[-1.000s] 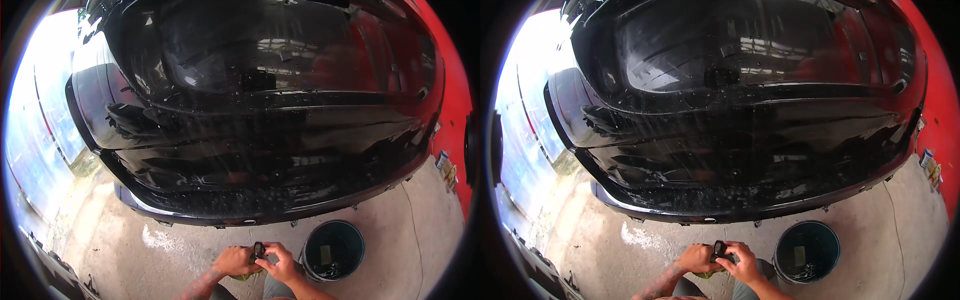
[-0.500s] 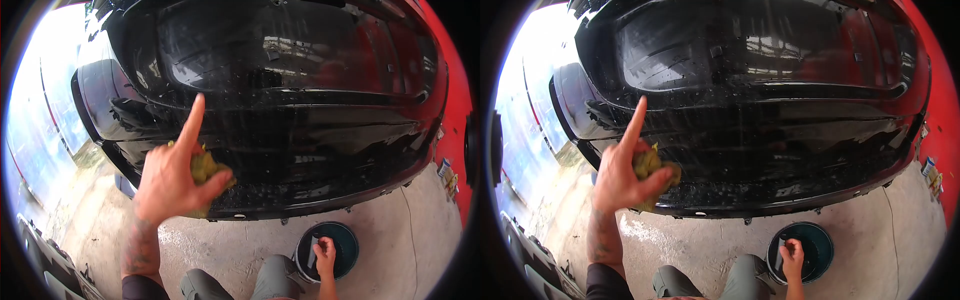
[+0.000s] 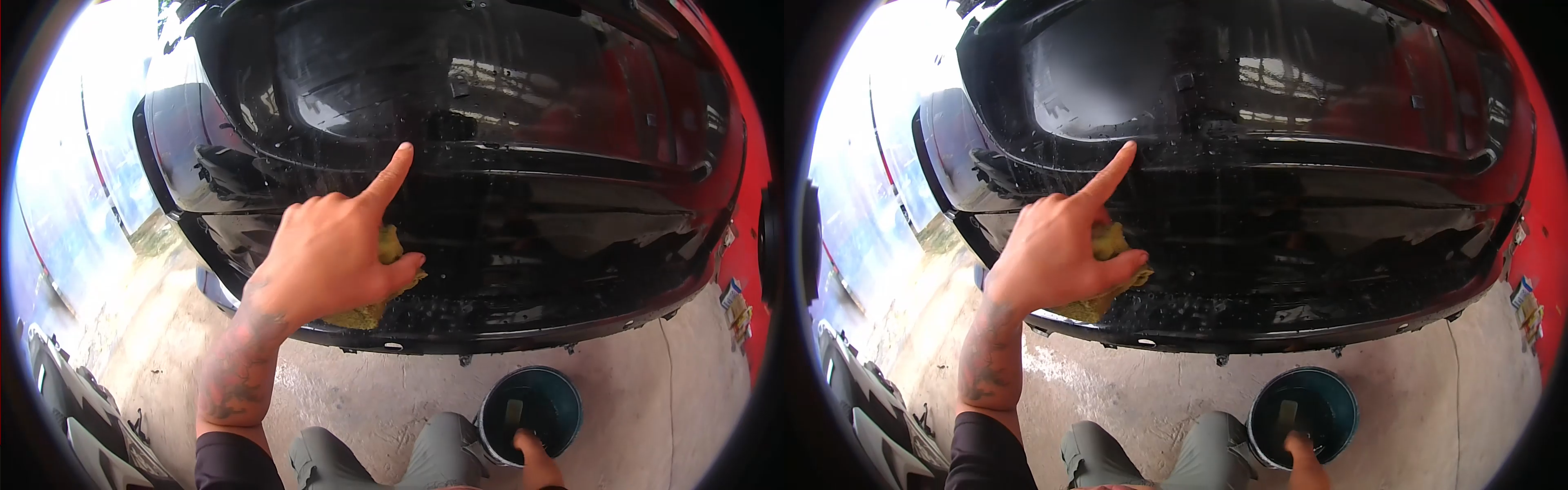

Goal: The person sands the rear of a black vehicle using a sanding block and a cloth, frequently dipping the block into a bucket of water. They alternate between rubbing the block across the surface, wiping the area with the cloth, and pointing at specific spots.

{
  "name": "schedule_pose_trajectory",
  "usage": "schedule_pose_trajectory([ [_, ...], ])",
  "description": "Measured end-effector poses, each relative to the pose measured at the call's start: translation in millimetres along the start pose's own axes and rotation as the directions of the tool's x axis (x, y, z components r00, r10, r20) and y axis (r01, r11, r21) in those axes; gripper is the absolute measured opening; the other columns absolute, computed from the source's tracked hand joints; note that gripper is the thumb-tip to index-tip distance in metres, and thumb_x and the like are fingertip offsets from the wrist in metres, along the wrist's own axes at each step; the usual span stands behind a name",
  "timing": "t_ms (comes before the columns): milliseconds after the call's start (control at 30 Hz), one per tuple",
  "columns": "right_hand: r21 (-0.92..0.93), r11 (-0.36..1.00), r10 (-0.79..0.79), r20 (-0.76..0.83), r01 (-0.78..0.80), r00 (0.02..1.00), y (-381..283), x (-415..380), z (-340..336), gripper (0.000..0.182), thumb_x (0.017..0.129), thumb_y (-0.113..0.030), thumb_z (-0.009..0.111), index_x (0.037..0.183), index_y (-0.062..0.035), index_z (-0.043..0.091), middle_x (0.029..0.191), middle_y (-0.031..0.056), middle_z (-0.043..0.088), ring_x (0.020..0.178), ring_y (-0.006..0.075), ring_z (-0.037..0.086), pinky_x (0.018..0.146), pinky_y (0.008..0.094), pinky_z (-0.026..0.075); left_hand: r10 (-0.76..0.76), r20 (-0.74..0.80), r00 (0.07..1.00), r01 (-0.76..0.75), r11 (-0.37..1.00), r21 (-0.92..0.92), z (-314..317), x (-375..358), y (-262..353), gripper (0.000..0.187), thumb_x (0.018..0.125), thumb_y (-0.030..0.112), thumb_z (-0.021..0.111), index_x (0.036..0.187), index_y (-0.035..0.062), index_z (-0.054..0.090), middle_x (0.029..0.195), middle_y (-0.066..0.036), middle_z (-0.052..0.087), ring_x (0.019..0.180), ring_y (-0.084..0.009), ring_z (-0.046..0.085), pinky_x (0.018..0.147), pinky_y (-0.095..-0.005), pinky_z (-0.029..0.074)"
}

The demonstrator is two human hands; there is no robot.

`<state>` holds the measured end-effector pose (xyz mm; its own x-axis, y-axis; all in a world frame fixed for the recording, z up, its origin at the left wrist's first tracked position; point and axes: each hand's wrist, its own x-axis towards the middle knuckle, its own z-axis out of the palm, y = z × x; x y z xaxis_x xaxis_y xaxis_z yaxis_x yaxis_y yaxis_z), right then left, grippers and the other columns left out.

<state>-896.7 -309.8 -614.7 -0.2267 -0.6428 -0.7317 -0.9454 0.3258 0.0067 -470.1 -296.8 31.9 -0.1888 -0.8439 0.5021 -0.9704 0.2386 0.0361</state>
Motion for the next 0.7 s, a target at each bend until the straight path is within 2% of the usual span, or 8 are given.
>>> schedule_pose_trajectory([
  [67, 0.289, 0.957, 0.057, -0.255, 0.02, 0.965, 5.6, 39.7, 49.7, 0.055, 0.089, -0.029, 0.071, 0.14, -0.0121, 0.062, 0.146, 0.0187, 0.058, 0.137, 0.036, 0.054, 0.114, 0.0457, 0.044, 0.077, -0.174, 0.982, -0.097, 0.989, -0.11, -4.4, -11.0, -12.9, 0.082, 0.078, 0.04, 0.079, 0.149, 0.0105, 0.052, 0.077, -0.017, 0.073, 0.075, -0.0382, 0.073, 0.077, -0.0449, 0.06],
  [100, 0.305, 0.952, 0.064, -0.266, 0.021, 0.962, 7.2, 59.4, 66.5, 0.054, 0.089, -0.027, 0.07, 0.139, -0.0109, 0.062, 0.146, 0.0195, 0.058, 0.137, 0.0353, 0.054, 0.114, 0.0457, 0.043, 0.018, -0.32, 0.947, -0.105, 0.961, -0.255, -7.8, -14.6, -18.9, 0.06, 0.076, 0.035, 0.082, 0.129, 0.0102, 0.071, 0.081, -0.015, 0.074, 0.076, -0.0317, 0.075, 0.079, -0.0393, 0.06],
  [133, 0.32, 0.947, 0.071, -0.277, 0.022, 0.958, 9.1, 79.6, 83.4, 0.053, 0.088, -0.025, 0.07, 0.139, -0.0096, 0.063, 0.147, 0.0203, 0.057, 0.137, 0.0347, 0.054, 0.114, 0.0456, 0.043, 0.033, -0.461, 0.887, -0.141, 0.969, -0.202, -15.6, -16.7, -23.5, 0.05, 0.075, 0.015, 0.079, 0.124, 0.0058, 0.073, 0.093, -0.01, 0.074, 0.084, -0.0138, 0.07, 0.082, -0.031, 0.056],
  [200, 0.096, 0.995, 0.031, -0.079, -0.023, 0.996, 18.9, 110.1, 97.2, 0.051, 0.088, -0.023, 0.071, 0.137, -0.0095, 0.065, 0.147, 0.0213, 0.057, 0.137, 0.0365, 0.054, 0.115, 0.0458, 0.043, -0.199, -0.562, 0.803, -0.026, 0.93, -0.367, -30.0, -18.6, -32.4, 0.031, 0.084, 0.013, 0.078, 0.114, 0.0059, 0.076, 0.095, -0.005, 0.073, 0.087, -0.0117, 0.069, 0.081, -0.0279, 0.056],
  [333, -0.141, 0.984, -0.097, 0.06, 0.105, 0.993, 24.4, 52.2, 44.9, 0.048, 0.092, -0.028, 0.063, 0.139, -0.0156, 0.064, 0.15, 0.0137, 0.056, 0.136, 0.0391, 0.055, 0.114, 0.0522, 0.043, -0.034, -0.817, 0.576, -0.199, 0.963, -0.18, -28.9, 11.5, -43.5, 0.036, 0.081, 0.029, 0.089, 0.106, 0.0061, 0.075, 0.092, -0.007, 0.076, 0.082, -0.0159, 0.074, 0.075, -0.0299, 0.061],
  [400, -0.165, 0.974, -0.148, 0.073, 0.158, 0.986, 27.9, 40.6, 33.9, 0.048, 0.092, -0.028, 0.063, 0.138, -0.015, 0.065, 0.149, 0.0139, 0.056, 0.136, 0.0389, 0.055, 0.113, 0.0533, 0.043, 0.122, -0.832, 0.541, -0.32, 0.945, -0.069, -19.4, 35.1, -33.7, 0.037, 0.079, 0.03, 0.091, 0.102, 0.0077, 0.072, 0.091, -0.006, 0.075, 0.083, -0.0184, 0.074, 0.075, -0.0316, 0.06],
  [533, -0.143, 0.977, -0.151, 0.041, 0.156, 0.988, 15.8, -15.0, -0.5, 0.046, 0.092, -0.027, 0.063, 0.136, -0.0149, 0.066, 0.145, 0.013, 0.06, 0.133, 0.0392, 0.057, 0.113, 0.0512, 0.044, 0.611, -0.63, 0.479, -0.485, 0.783, 0.39, 12.1, 73.5, -23.2, 0.026, 0.081, 0.015, 0.083, 0.094, 0.0057, 0.062, 0.087, -0.01, 0.064, 0.08, -0.0296, 0.066, 0.072, -0.0392, 0.056],
  [700, -0.045, 0.979, -0.203, -0.199, 0.198, 0.959, 15.0, -100.6, -69.7, 0.038, 0.084, -0.041, 0.074, 0.12, -0.0277, 0.073, 0.125, 0.0103, 0.072, 0.12, 0.0337, 0.067, 0.102, 0.0459, 0.051, 0.573, -0.521, 0.633, -0.391, 0.817, 0.424, -15.4, 45.5, -67.4, 0.022, 0.081, 0.008, 0.078, 0.089, 0.0054, 0.058, 0.085, -0.011, 0.063, 0.077, -0.0323, 0.063, 0.069, -0.0411, 0.054],
])
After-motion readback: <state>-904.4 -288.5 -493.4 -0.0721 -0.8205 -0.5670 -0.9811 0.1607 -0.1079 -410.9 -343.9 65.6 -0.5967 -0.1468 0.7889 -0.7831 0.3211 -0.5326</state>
